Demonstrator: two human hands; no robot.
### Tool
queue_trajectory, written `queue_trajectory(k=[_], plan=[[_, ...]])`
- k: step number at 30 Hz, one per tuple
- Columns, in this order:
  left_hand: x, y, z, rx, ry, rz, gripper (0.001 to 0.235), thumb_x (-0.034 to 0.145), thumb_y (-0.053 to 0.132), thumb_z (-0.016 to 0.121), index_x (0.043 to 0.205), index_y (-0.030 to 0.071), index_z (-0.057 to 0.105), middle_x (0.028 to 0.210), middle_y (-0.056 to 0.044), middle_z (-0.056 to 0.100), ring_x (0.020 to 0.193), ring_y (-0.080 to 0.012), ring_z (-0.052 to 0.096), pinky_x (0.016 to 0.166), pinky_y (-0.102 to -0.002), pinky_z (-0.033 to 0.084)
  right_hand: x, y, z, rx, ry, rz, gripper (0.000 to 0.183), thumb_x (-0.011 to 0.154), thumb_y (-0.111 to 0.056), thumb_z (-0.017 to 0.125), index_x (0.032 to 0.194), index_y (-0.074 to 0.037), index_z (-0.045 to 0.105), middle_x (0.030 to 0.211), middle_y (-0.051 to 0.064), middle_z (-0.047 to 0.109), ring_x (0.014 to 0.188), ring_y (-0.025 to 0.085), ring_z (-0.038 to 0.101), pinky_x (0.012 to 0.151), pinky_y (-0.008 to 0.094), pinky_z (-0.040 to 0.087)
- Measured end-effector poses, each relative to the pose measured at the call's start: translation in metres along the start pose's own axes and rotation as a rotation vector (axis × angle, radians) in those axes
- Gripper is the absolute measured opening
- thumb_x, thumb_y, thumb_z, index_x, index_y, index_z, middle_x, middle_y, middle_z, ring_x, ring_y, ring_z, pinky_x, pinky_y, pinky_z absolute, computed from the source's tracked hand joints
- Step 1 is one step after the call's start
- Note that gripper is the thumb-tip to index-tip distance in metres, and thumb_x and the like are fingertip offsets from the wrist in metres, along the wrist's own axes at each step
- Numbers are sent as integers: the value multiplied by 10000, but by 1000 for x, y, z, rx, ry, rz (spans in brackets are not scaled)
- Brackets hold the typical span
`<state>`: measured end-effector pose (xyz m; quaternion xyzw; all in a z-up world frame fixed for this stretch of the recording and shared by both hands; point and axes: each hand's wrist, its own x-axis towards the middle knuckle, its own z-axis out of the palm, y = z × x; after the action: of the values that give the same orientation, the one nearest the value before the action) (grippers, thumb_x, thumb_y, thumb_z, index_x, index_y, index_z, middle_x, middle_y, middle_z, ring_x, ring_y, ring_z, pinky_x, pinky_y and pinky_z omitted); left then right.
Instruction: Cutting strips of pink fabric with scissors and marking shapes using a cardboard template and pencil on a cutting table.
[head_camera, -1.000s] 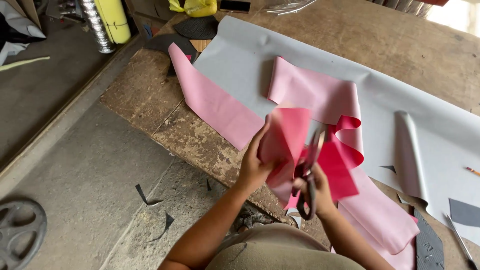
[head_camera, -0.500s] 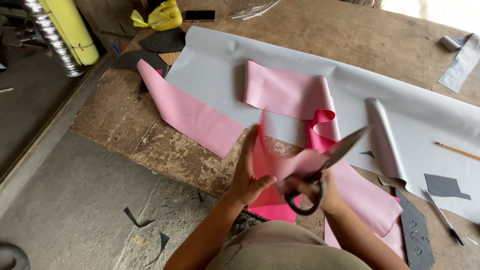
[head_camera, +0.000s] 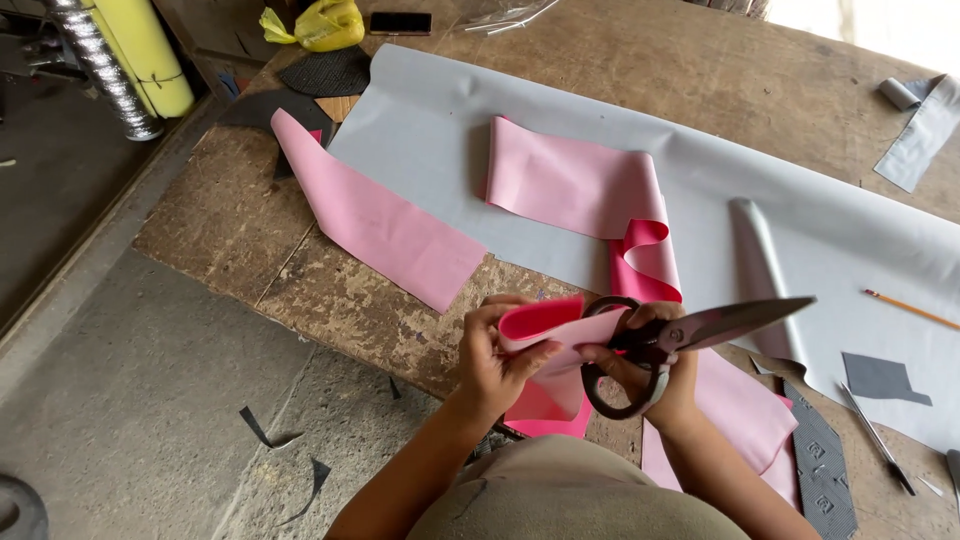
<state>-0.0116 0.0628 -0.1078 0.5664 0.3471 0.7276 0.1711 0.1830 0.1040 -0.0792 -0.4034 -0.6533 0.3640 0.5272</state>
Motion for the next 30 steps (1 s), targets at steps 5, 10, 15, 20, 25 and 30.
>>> queue_trajectory(k=[5, 10, 15, 20, 25, 30], plan=[[-28, -10, -5, 184, -69, -151, 179, 877, 203, 811, 1034, 123, 778, 816, -69, 757, 738, -285, 763, 656, -346, 614, -3, 14, -10, 168, 51, -86, 620, 698, -124, 956, 1044, -20, 453, 865, 174, 730, 828, 270, 748, 843, 354, 569], [-18, 8, -5, -86, -213, -234, 196, 1004, 127, 579, 1037, 24, 742, 688, -119, 617, 667, -167, 586, 606, -349, 513, 5, -27, -9, 167, -7, -142, 621, 761, -110, 903, 1052, -36, 359, 860, 156, 749, 777, 256, 753, 798, 331, 572], [-16, 20, 10, -166, -87, -214, 221, 994, 90, 594, 1143, -38, 697, 1034, -221, 760, 975, -312, 732, 841, -417, 568, 1, -27, -11, 301, -12, -93, 628, 724, -18, 908, 1038, -49, 365, 796, 173, 722, 724, 259, 749, 731, 320, 594], [-14, 26, 10, -116, 144, -275, 200, 834, 19, 852, 982, -43, 733, 797, -135, 761, 763, -77, 605, 683, -292, 562, -4, -31, -10, 350, 9, -18, 586, 759, -12, 882, 1049, -75, 377, 849, 178, 740, 723, 219, 738, 674, 267, 583], [-10, 33, 12, -161, 150, -306, 255, 794, 1, 883, 970, -70, 712, 780, -133, 730, 755, -82, 597, 682, -280, 548, -9, -34, -10, 352, 53, 8, 574, 760, 3, 874, 1045, -85, 383, 860, 182, 743, 719, 200, 728, 654, 250, 579], [-8, 38, 13, -301, 92, -275, 297, 859, 20, 823, 1079, -86, 654, 977, -223, 767, 961, -277, 752, 857, -396, 584, -13, -24, -17, 380, 86, -12, 588, 755, 34, 869, 1034, -83, 365, 844, 206, 730, 729, 242, 742, 638, 276, 597]])
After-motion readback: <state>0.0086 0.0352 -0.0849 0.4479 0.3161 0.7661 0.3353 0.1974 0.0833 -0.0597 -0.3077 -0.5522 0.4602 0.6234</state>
